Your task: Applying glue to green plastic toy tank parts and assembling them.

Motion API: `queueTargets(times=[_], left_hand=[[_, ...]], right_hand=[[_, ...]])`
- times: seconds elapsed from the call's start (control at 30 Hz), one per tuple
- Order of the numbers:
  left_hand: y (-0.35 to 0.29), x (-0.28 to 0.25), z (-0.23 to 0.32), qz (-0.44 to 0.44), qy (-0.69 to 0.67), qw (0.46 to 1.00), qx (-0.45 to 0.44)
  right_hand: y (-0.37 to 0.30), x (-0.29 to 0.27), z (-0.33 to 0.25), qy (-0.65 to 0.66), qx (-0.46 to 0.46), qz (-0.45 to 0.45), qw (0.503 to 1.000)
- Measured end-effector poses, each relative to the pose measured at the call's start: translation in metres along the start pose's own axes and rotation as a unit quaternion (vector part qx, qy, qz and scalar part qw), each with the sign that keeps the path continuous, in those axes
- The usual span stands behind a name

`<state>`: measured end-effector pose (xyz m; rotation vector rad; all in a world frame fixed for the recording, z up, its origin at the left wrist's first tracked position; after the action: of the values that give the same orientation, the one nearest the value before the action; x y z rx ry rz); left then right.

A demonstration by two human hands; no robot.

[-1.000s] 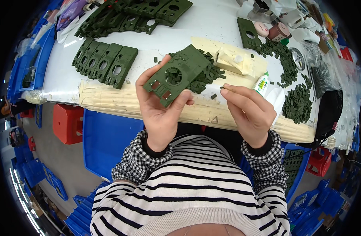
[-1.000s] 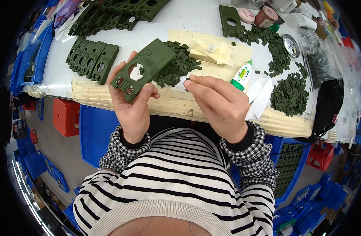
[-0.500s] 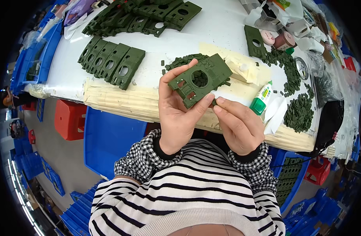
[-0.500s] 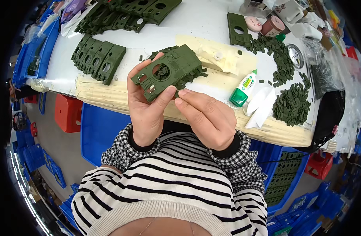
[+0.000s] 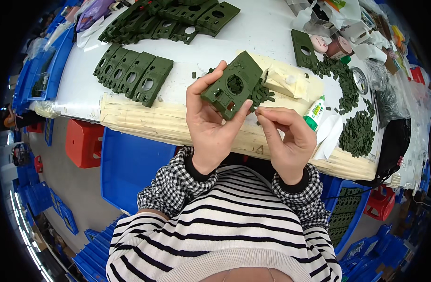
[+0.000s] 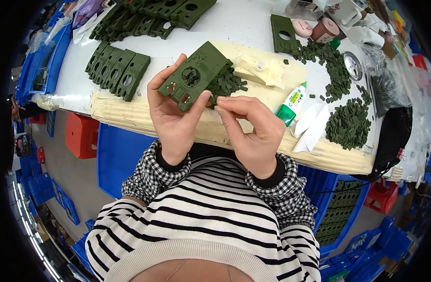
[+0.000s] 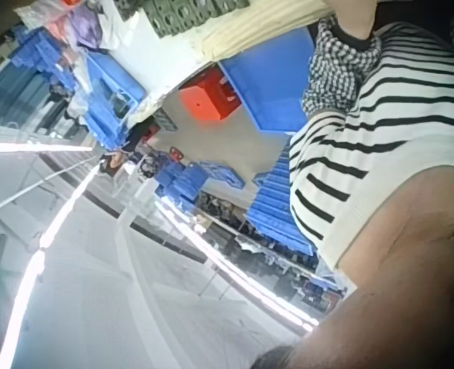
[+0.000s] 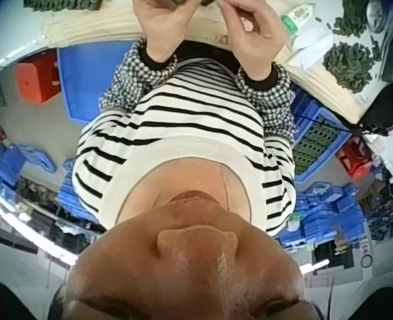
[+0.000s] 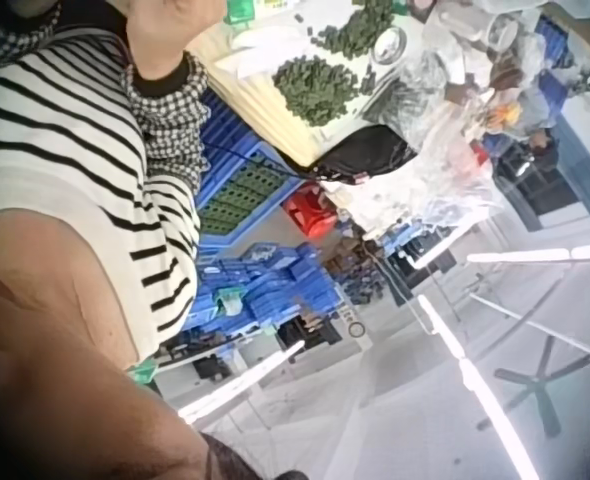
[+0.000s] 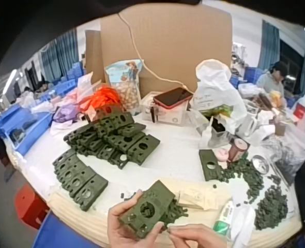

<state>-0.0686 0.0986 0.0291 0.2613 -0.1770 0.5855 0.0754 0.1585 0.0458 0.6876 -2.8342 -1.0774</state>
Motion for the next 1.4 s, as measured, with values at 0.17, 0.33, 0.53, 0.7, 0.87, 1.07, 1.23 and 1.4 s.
queueTargets(times=[0.17, 0.33, 0.53, 0.7, 0.87, 1.07, 1.23, 1.4], left_hand=[[0.008, -0.004, 0.000, 0.023, 0.056, 0.998, 0.027], [0.008, -0.005, 0.002, 0.012, 0.056, 0.998, 0.037], [0.001, -0.008, 0.004, -0.042, -0.015, 0.999, -0.029], [-0.006, -0.008, -0.004, -0.085, -0.094, 0.988, -0.090], [-0.016, -0.004, -0.014, -0.144, -0.147, 0.968, -0.146], [-0.032, 0.023, -0.022, -0.246, -0.096, 0.936, -0.233], [-0.049, 0.046, -0.029, -0.321, -0.125, 0.897, -0.277], [-0.059, 0.060, -0.029, -0.372, -0.197, 0.858, -0.295]], right_hand=[[-0.008, -0.002, 0.022, 0.124, 0.124, 0.055, 0.983], [-0.009, -0.005, 0.024, 0.140, 0.149, 0.031, 0.978], [-0.005, -0.019, 0.022, 0.199, 0.220, 0.051, 0.954], [-0.012, -0.035, 0.028, 0.231, 0.243, 0.058, 0.940], [-0.014, -0.049, 0.024, 0.223, 0.253, 0.062, 0.939], [-0.014, -0.052, 0.021, 0.222, 0.280, 0.019, 0.934], [-0.002, -0.045, 0.007, 0.199, 0.210, -0.041, 0.956], [0.000, -0.036, 0.003, 0.181, 0.215, -0.084, 0.956]])
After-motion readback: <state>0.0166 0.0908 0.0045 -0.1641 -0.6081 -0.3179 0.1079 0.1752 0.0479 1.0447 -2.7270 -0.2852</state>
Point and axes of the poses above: each hand's wrist, its own y-axis towards the middle knuckle, its own x-axis out of the palm, z = x × y, the point moved 10 cm from there along y, towards the middle knuckle, and after that the axes turned 13 degrees about -x, right-handed, at the moved point
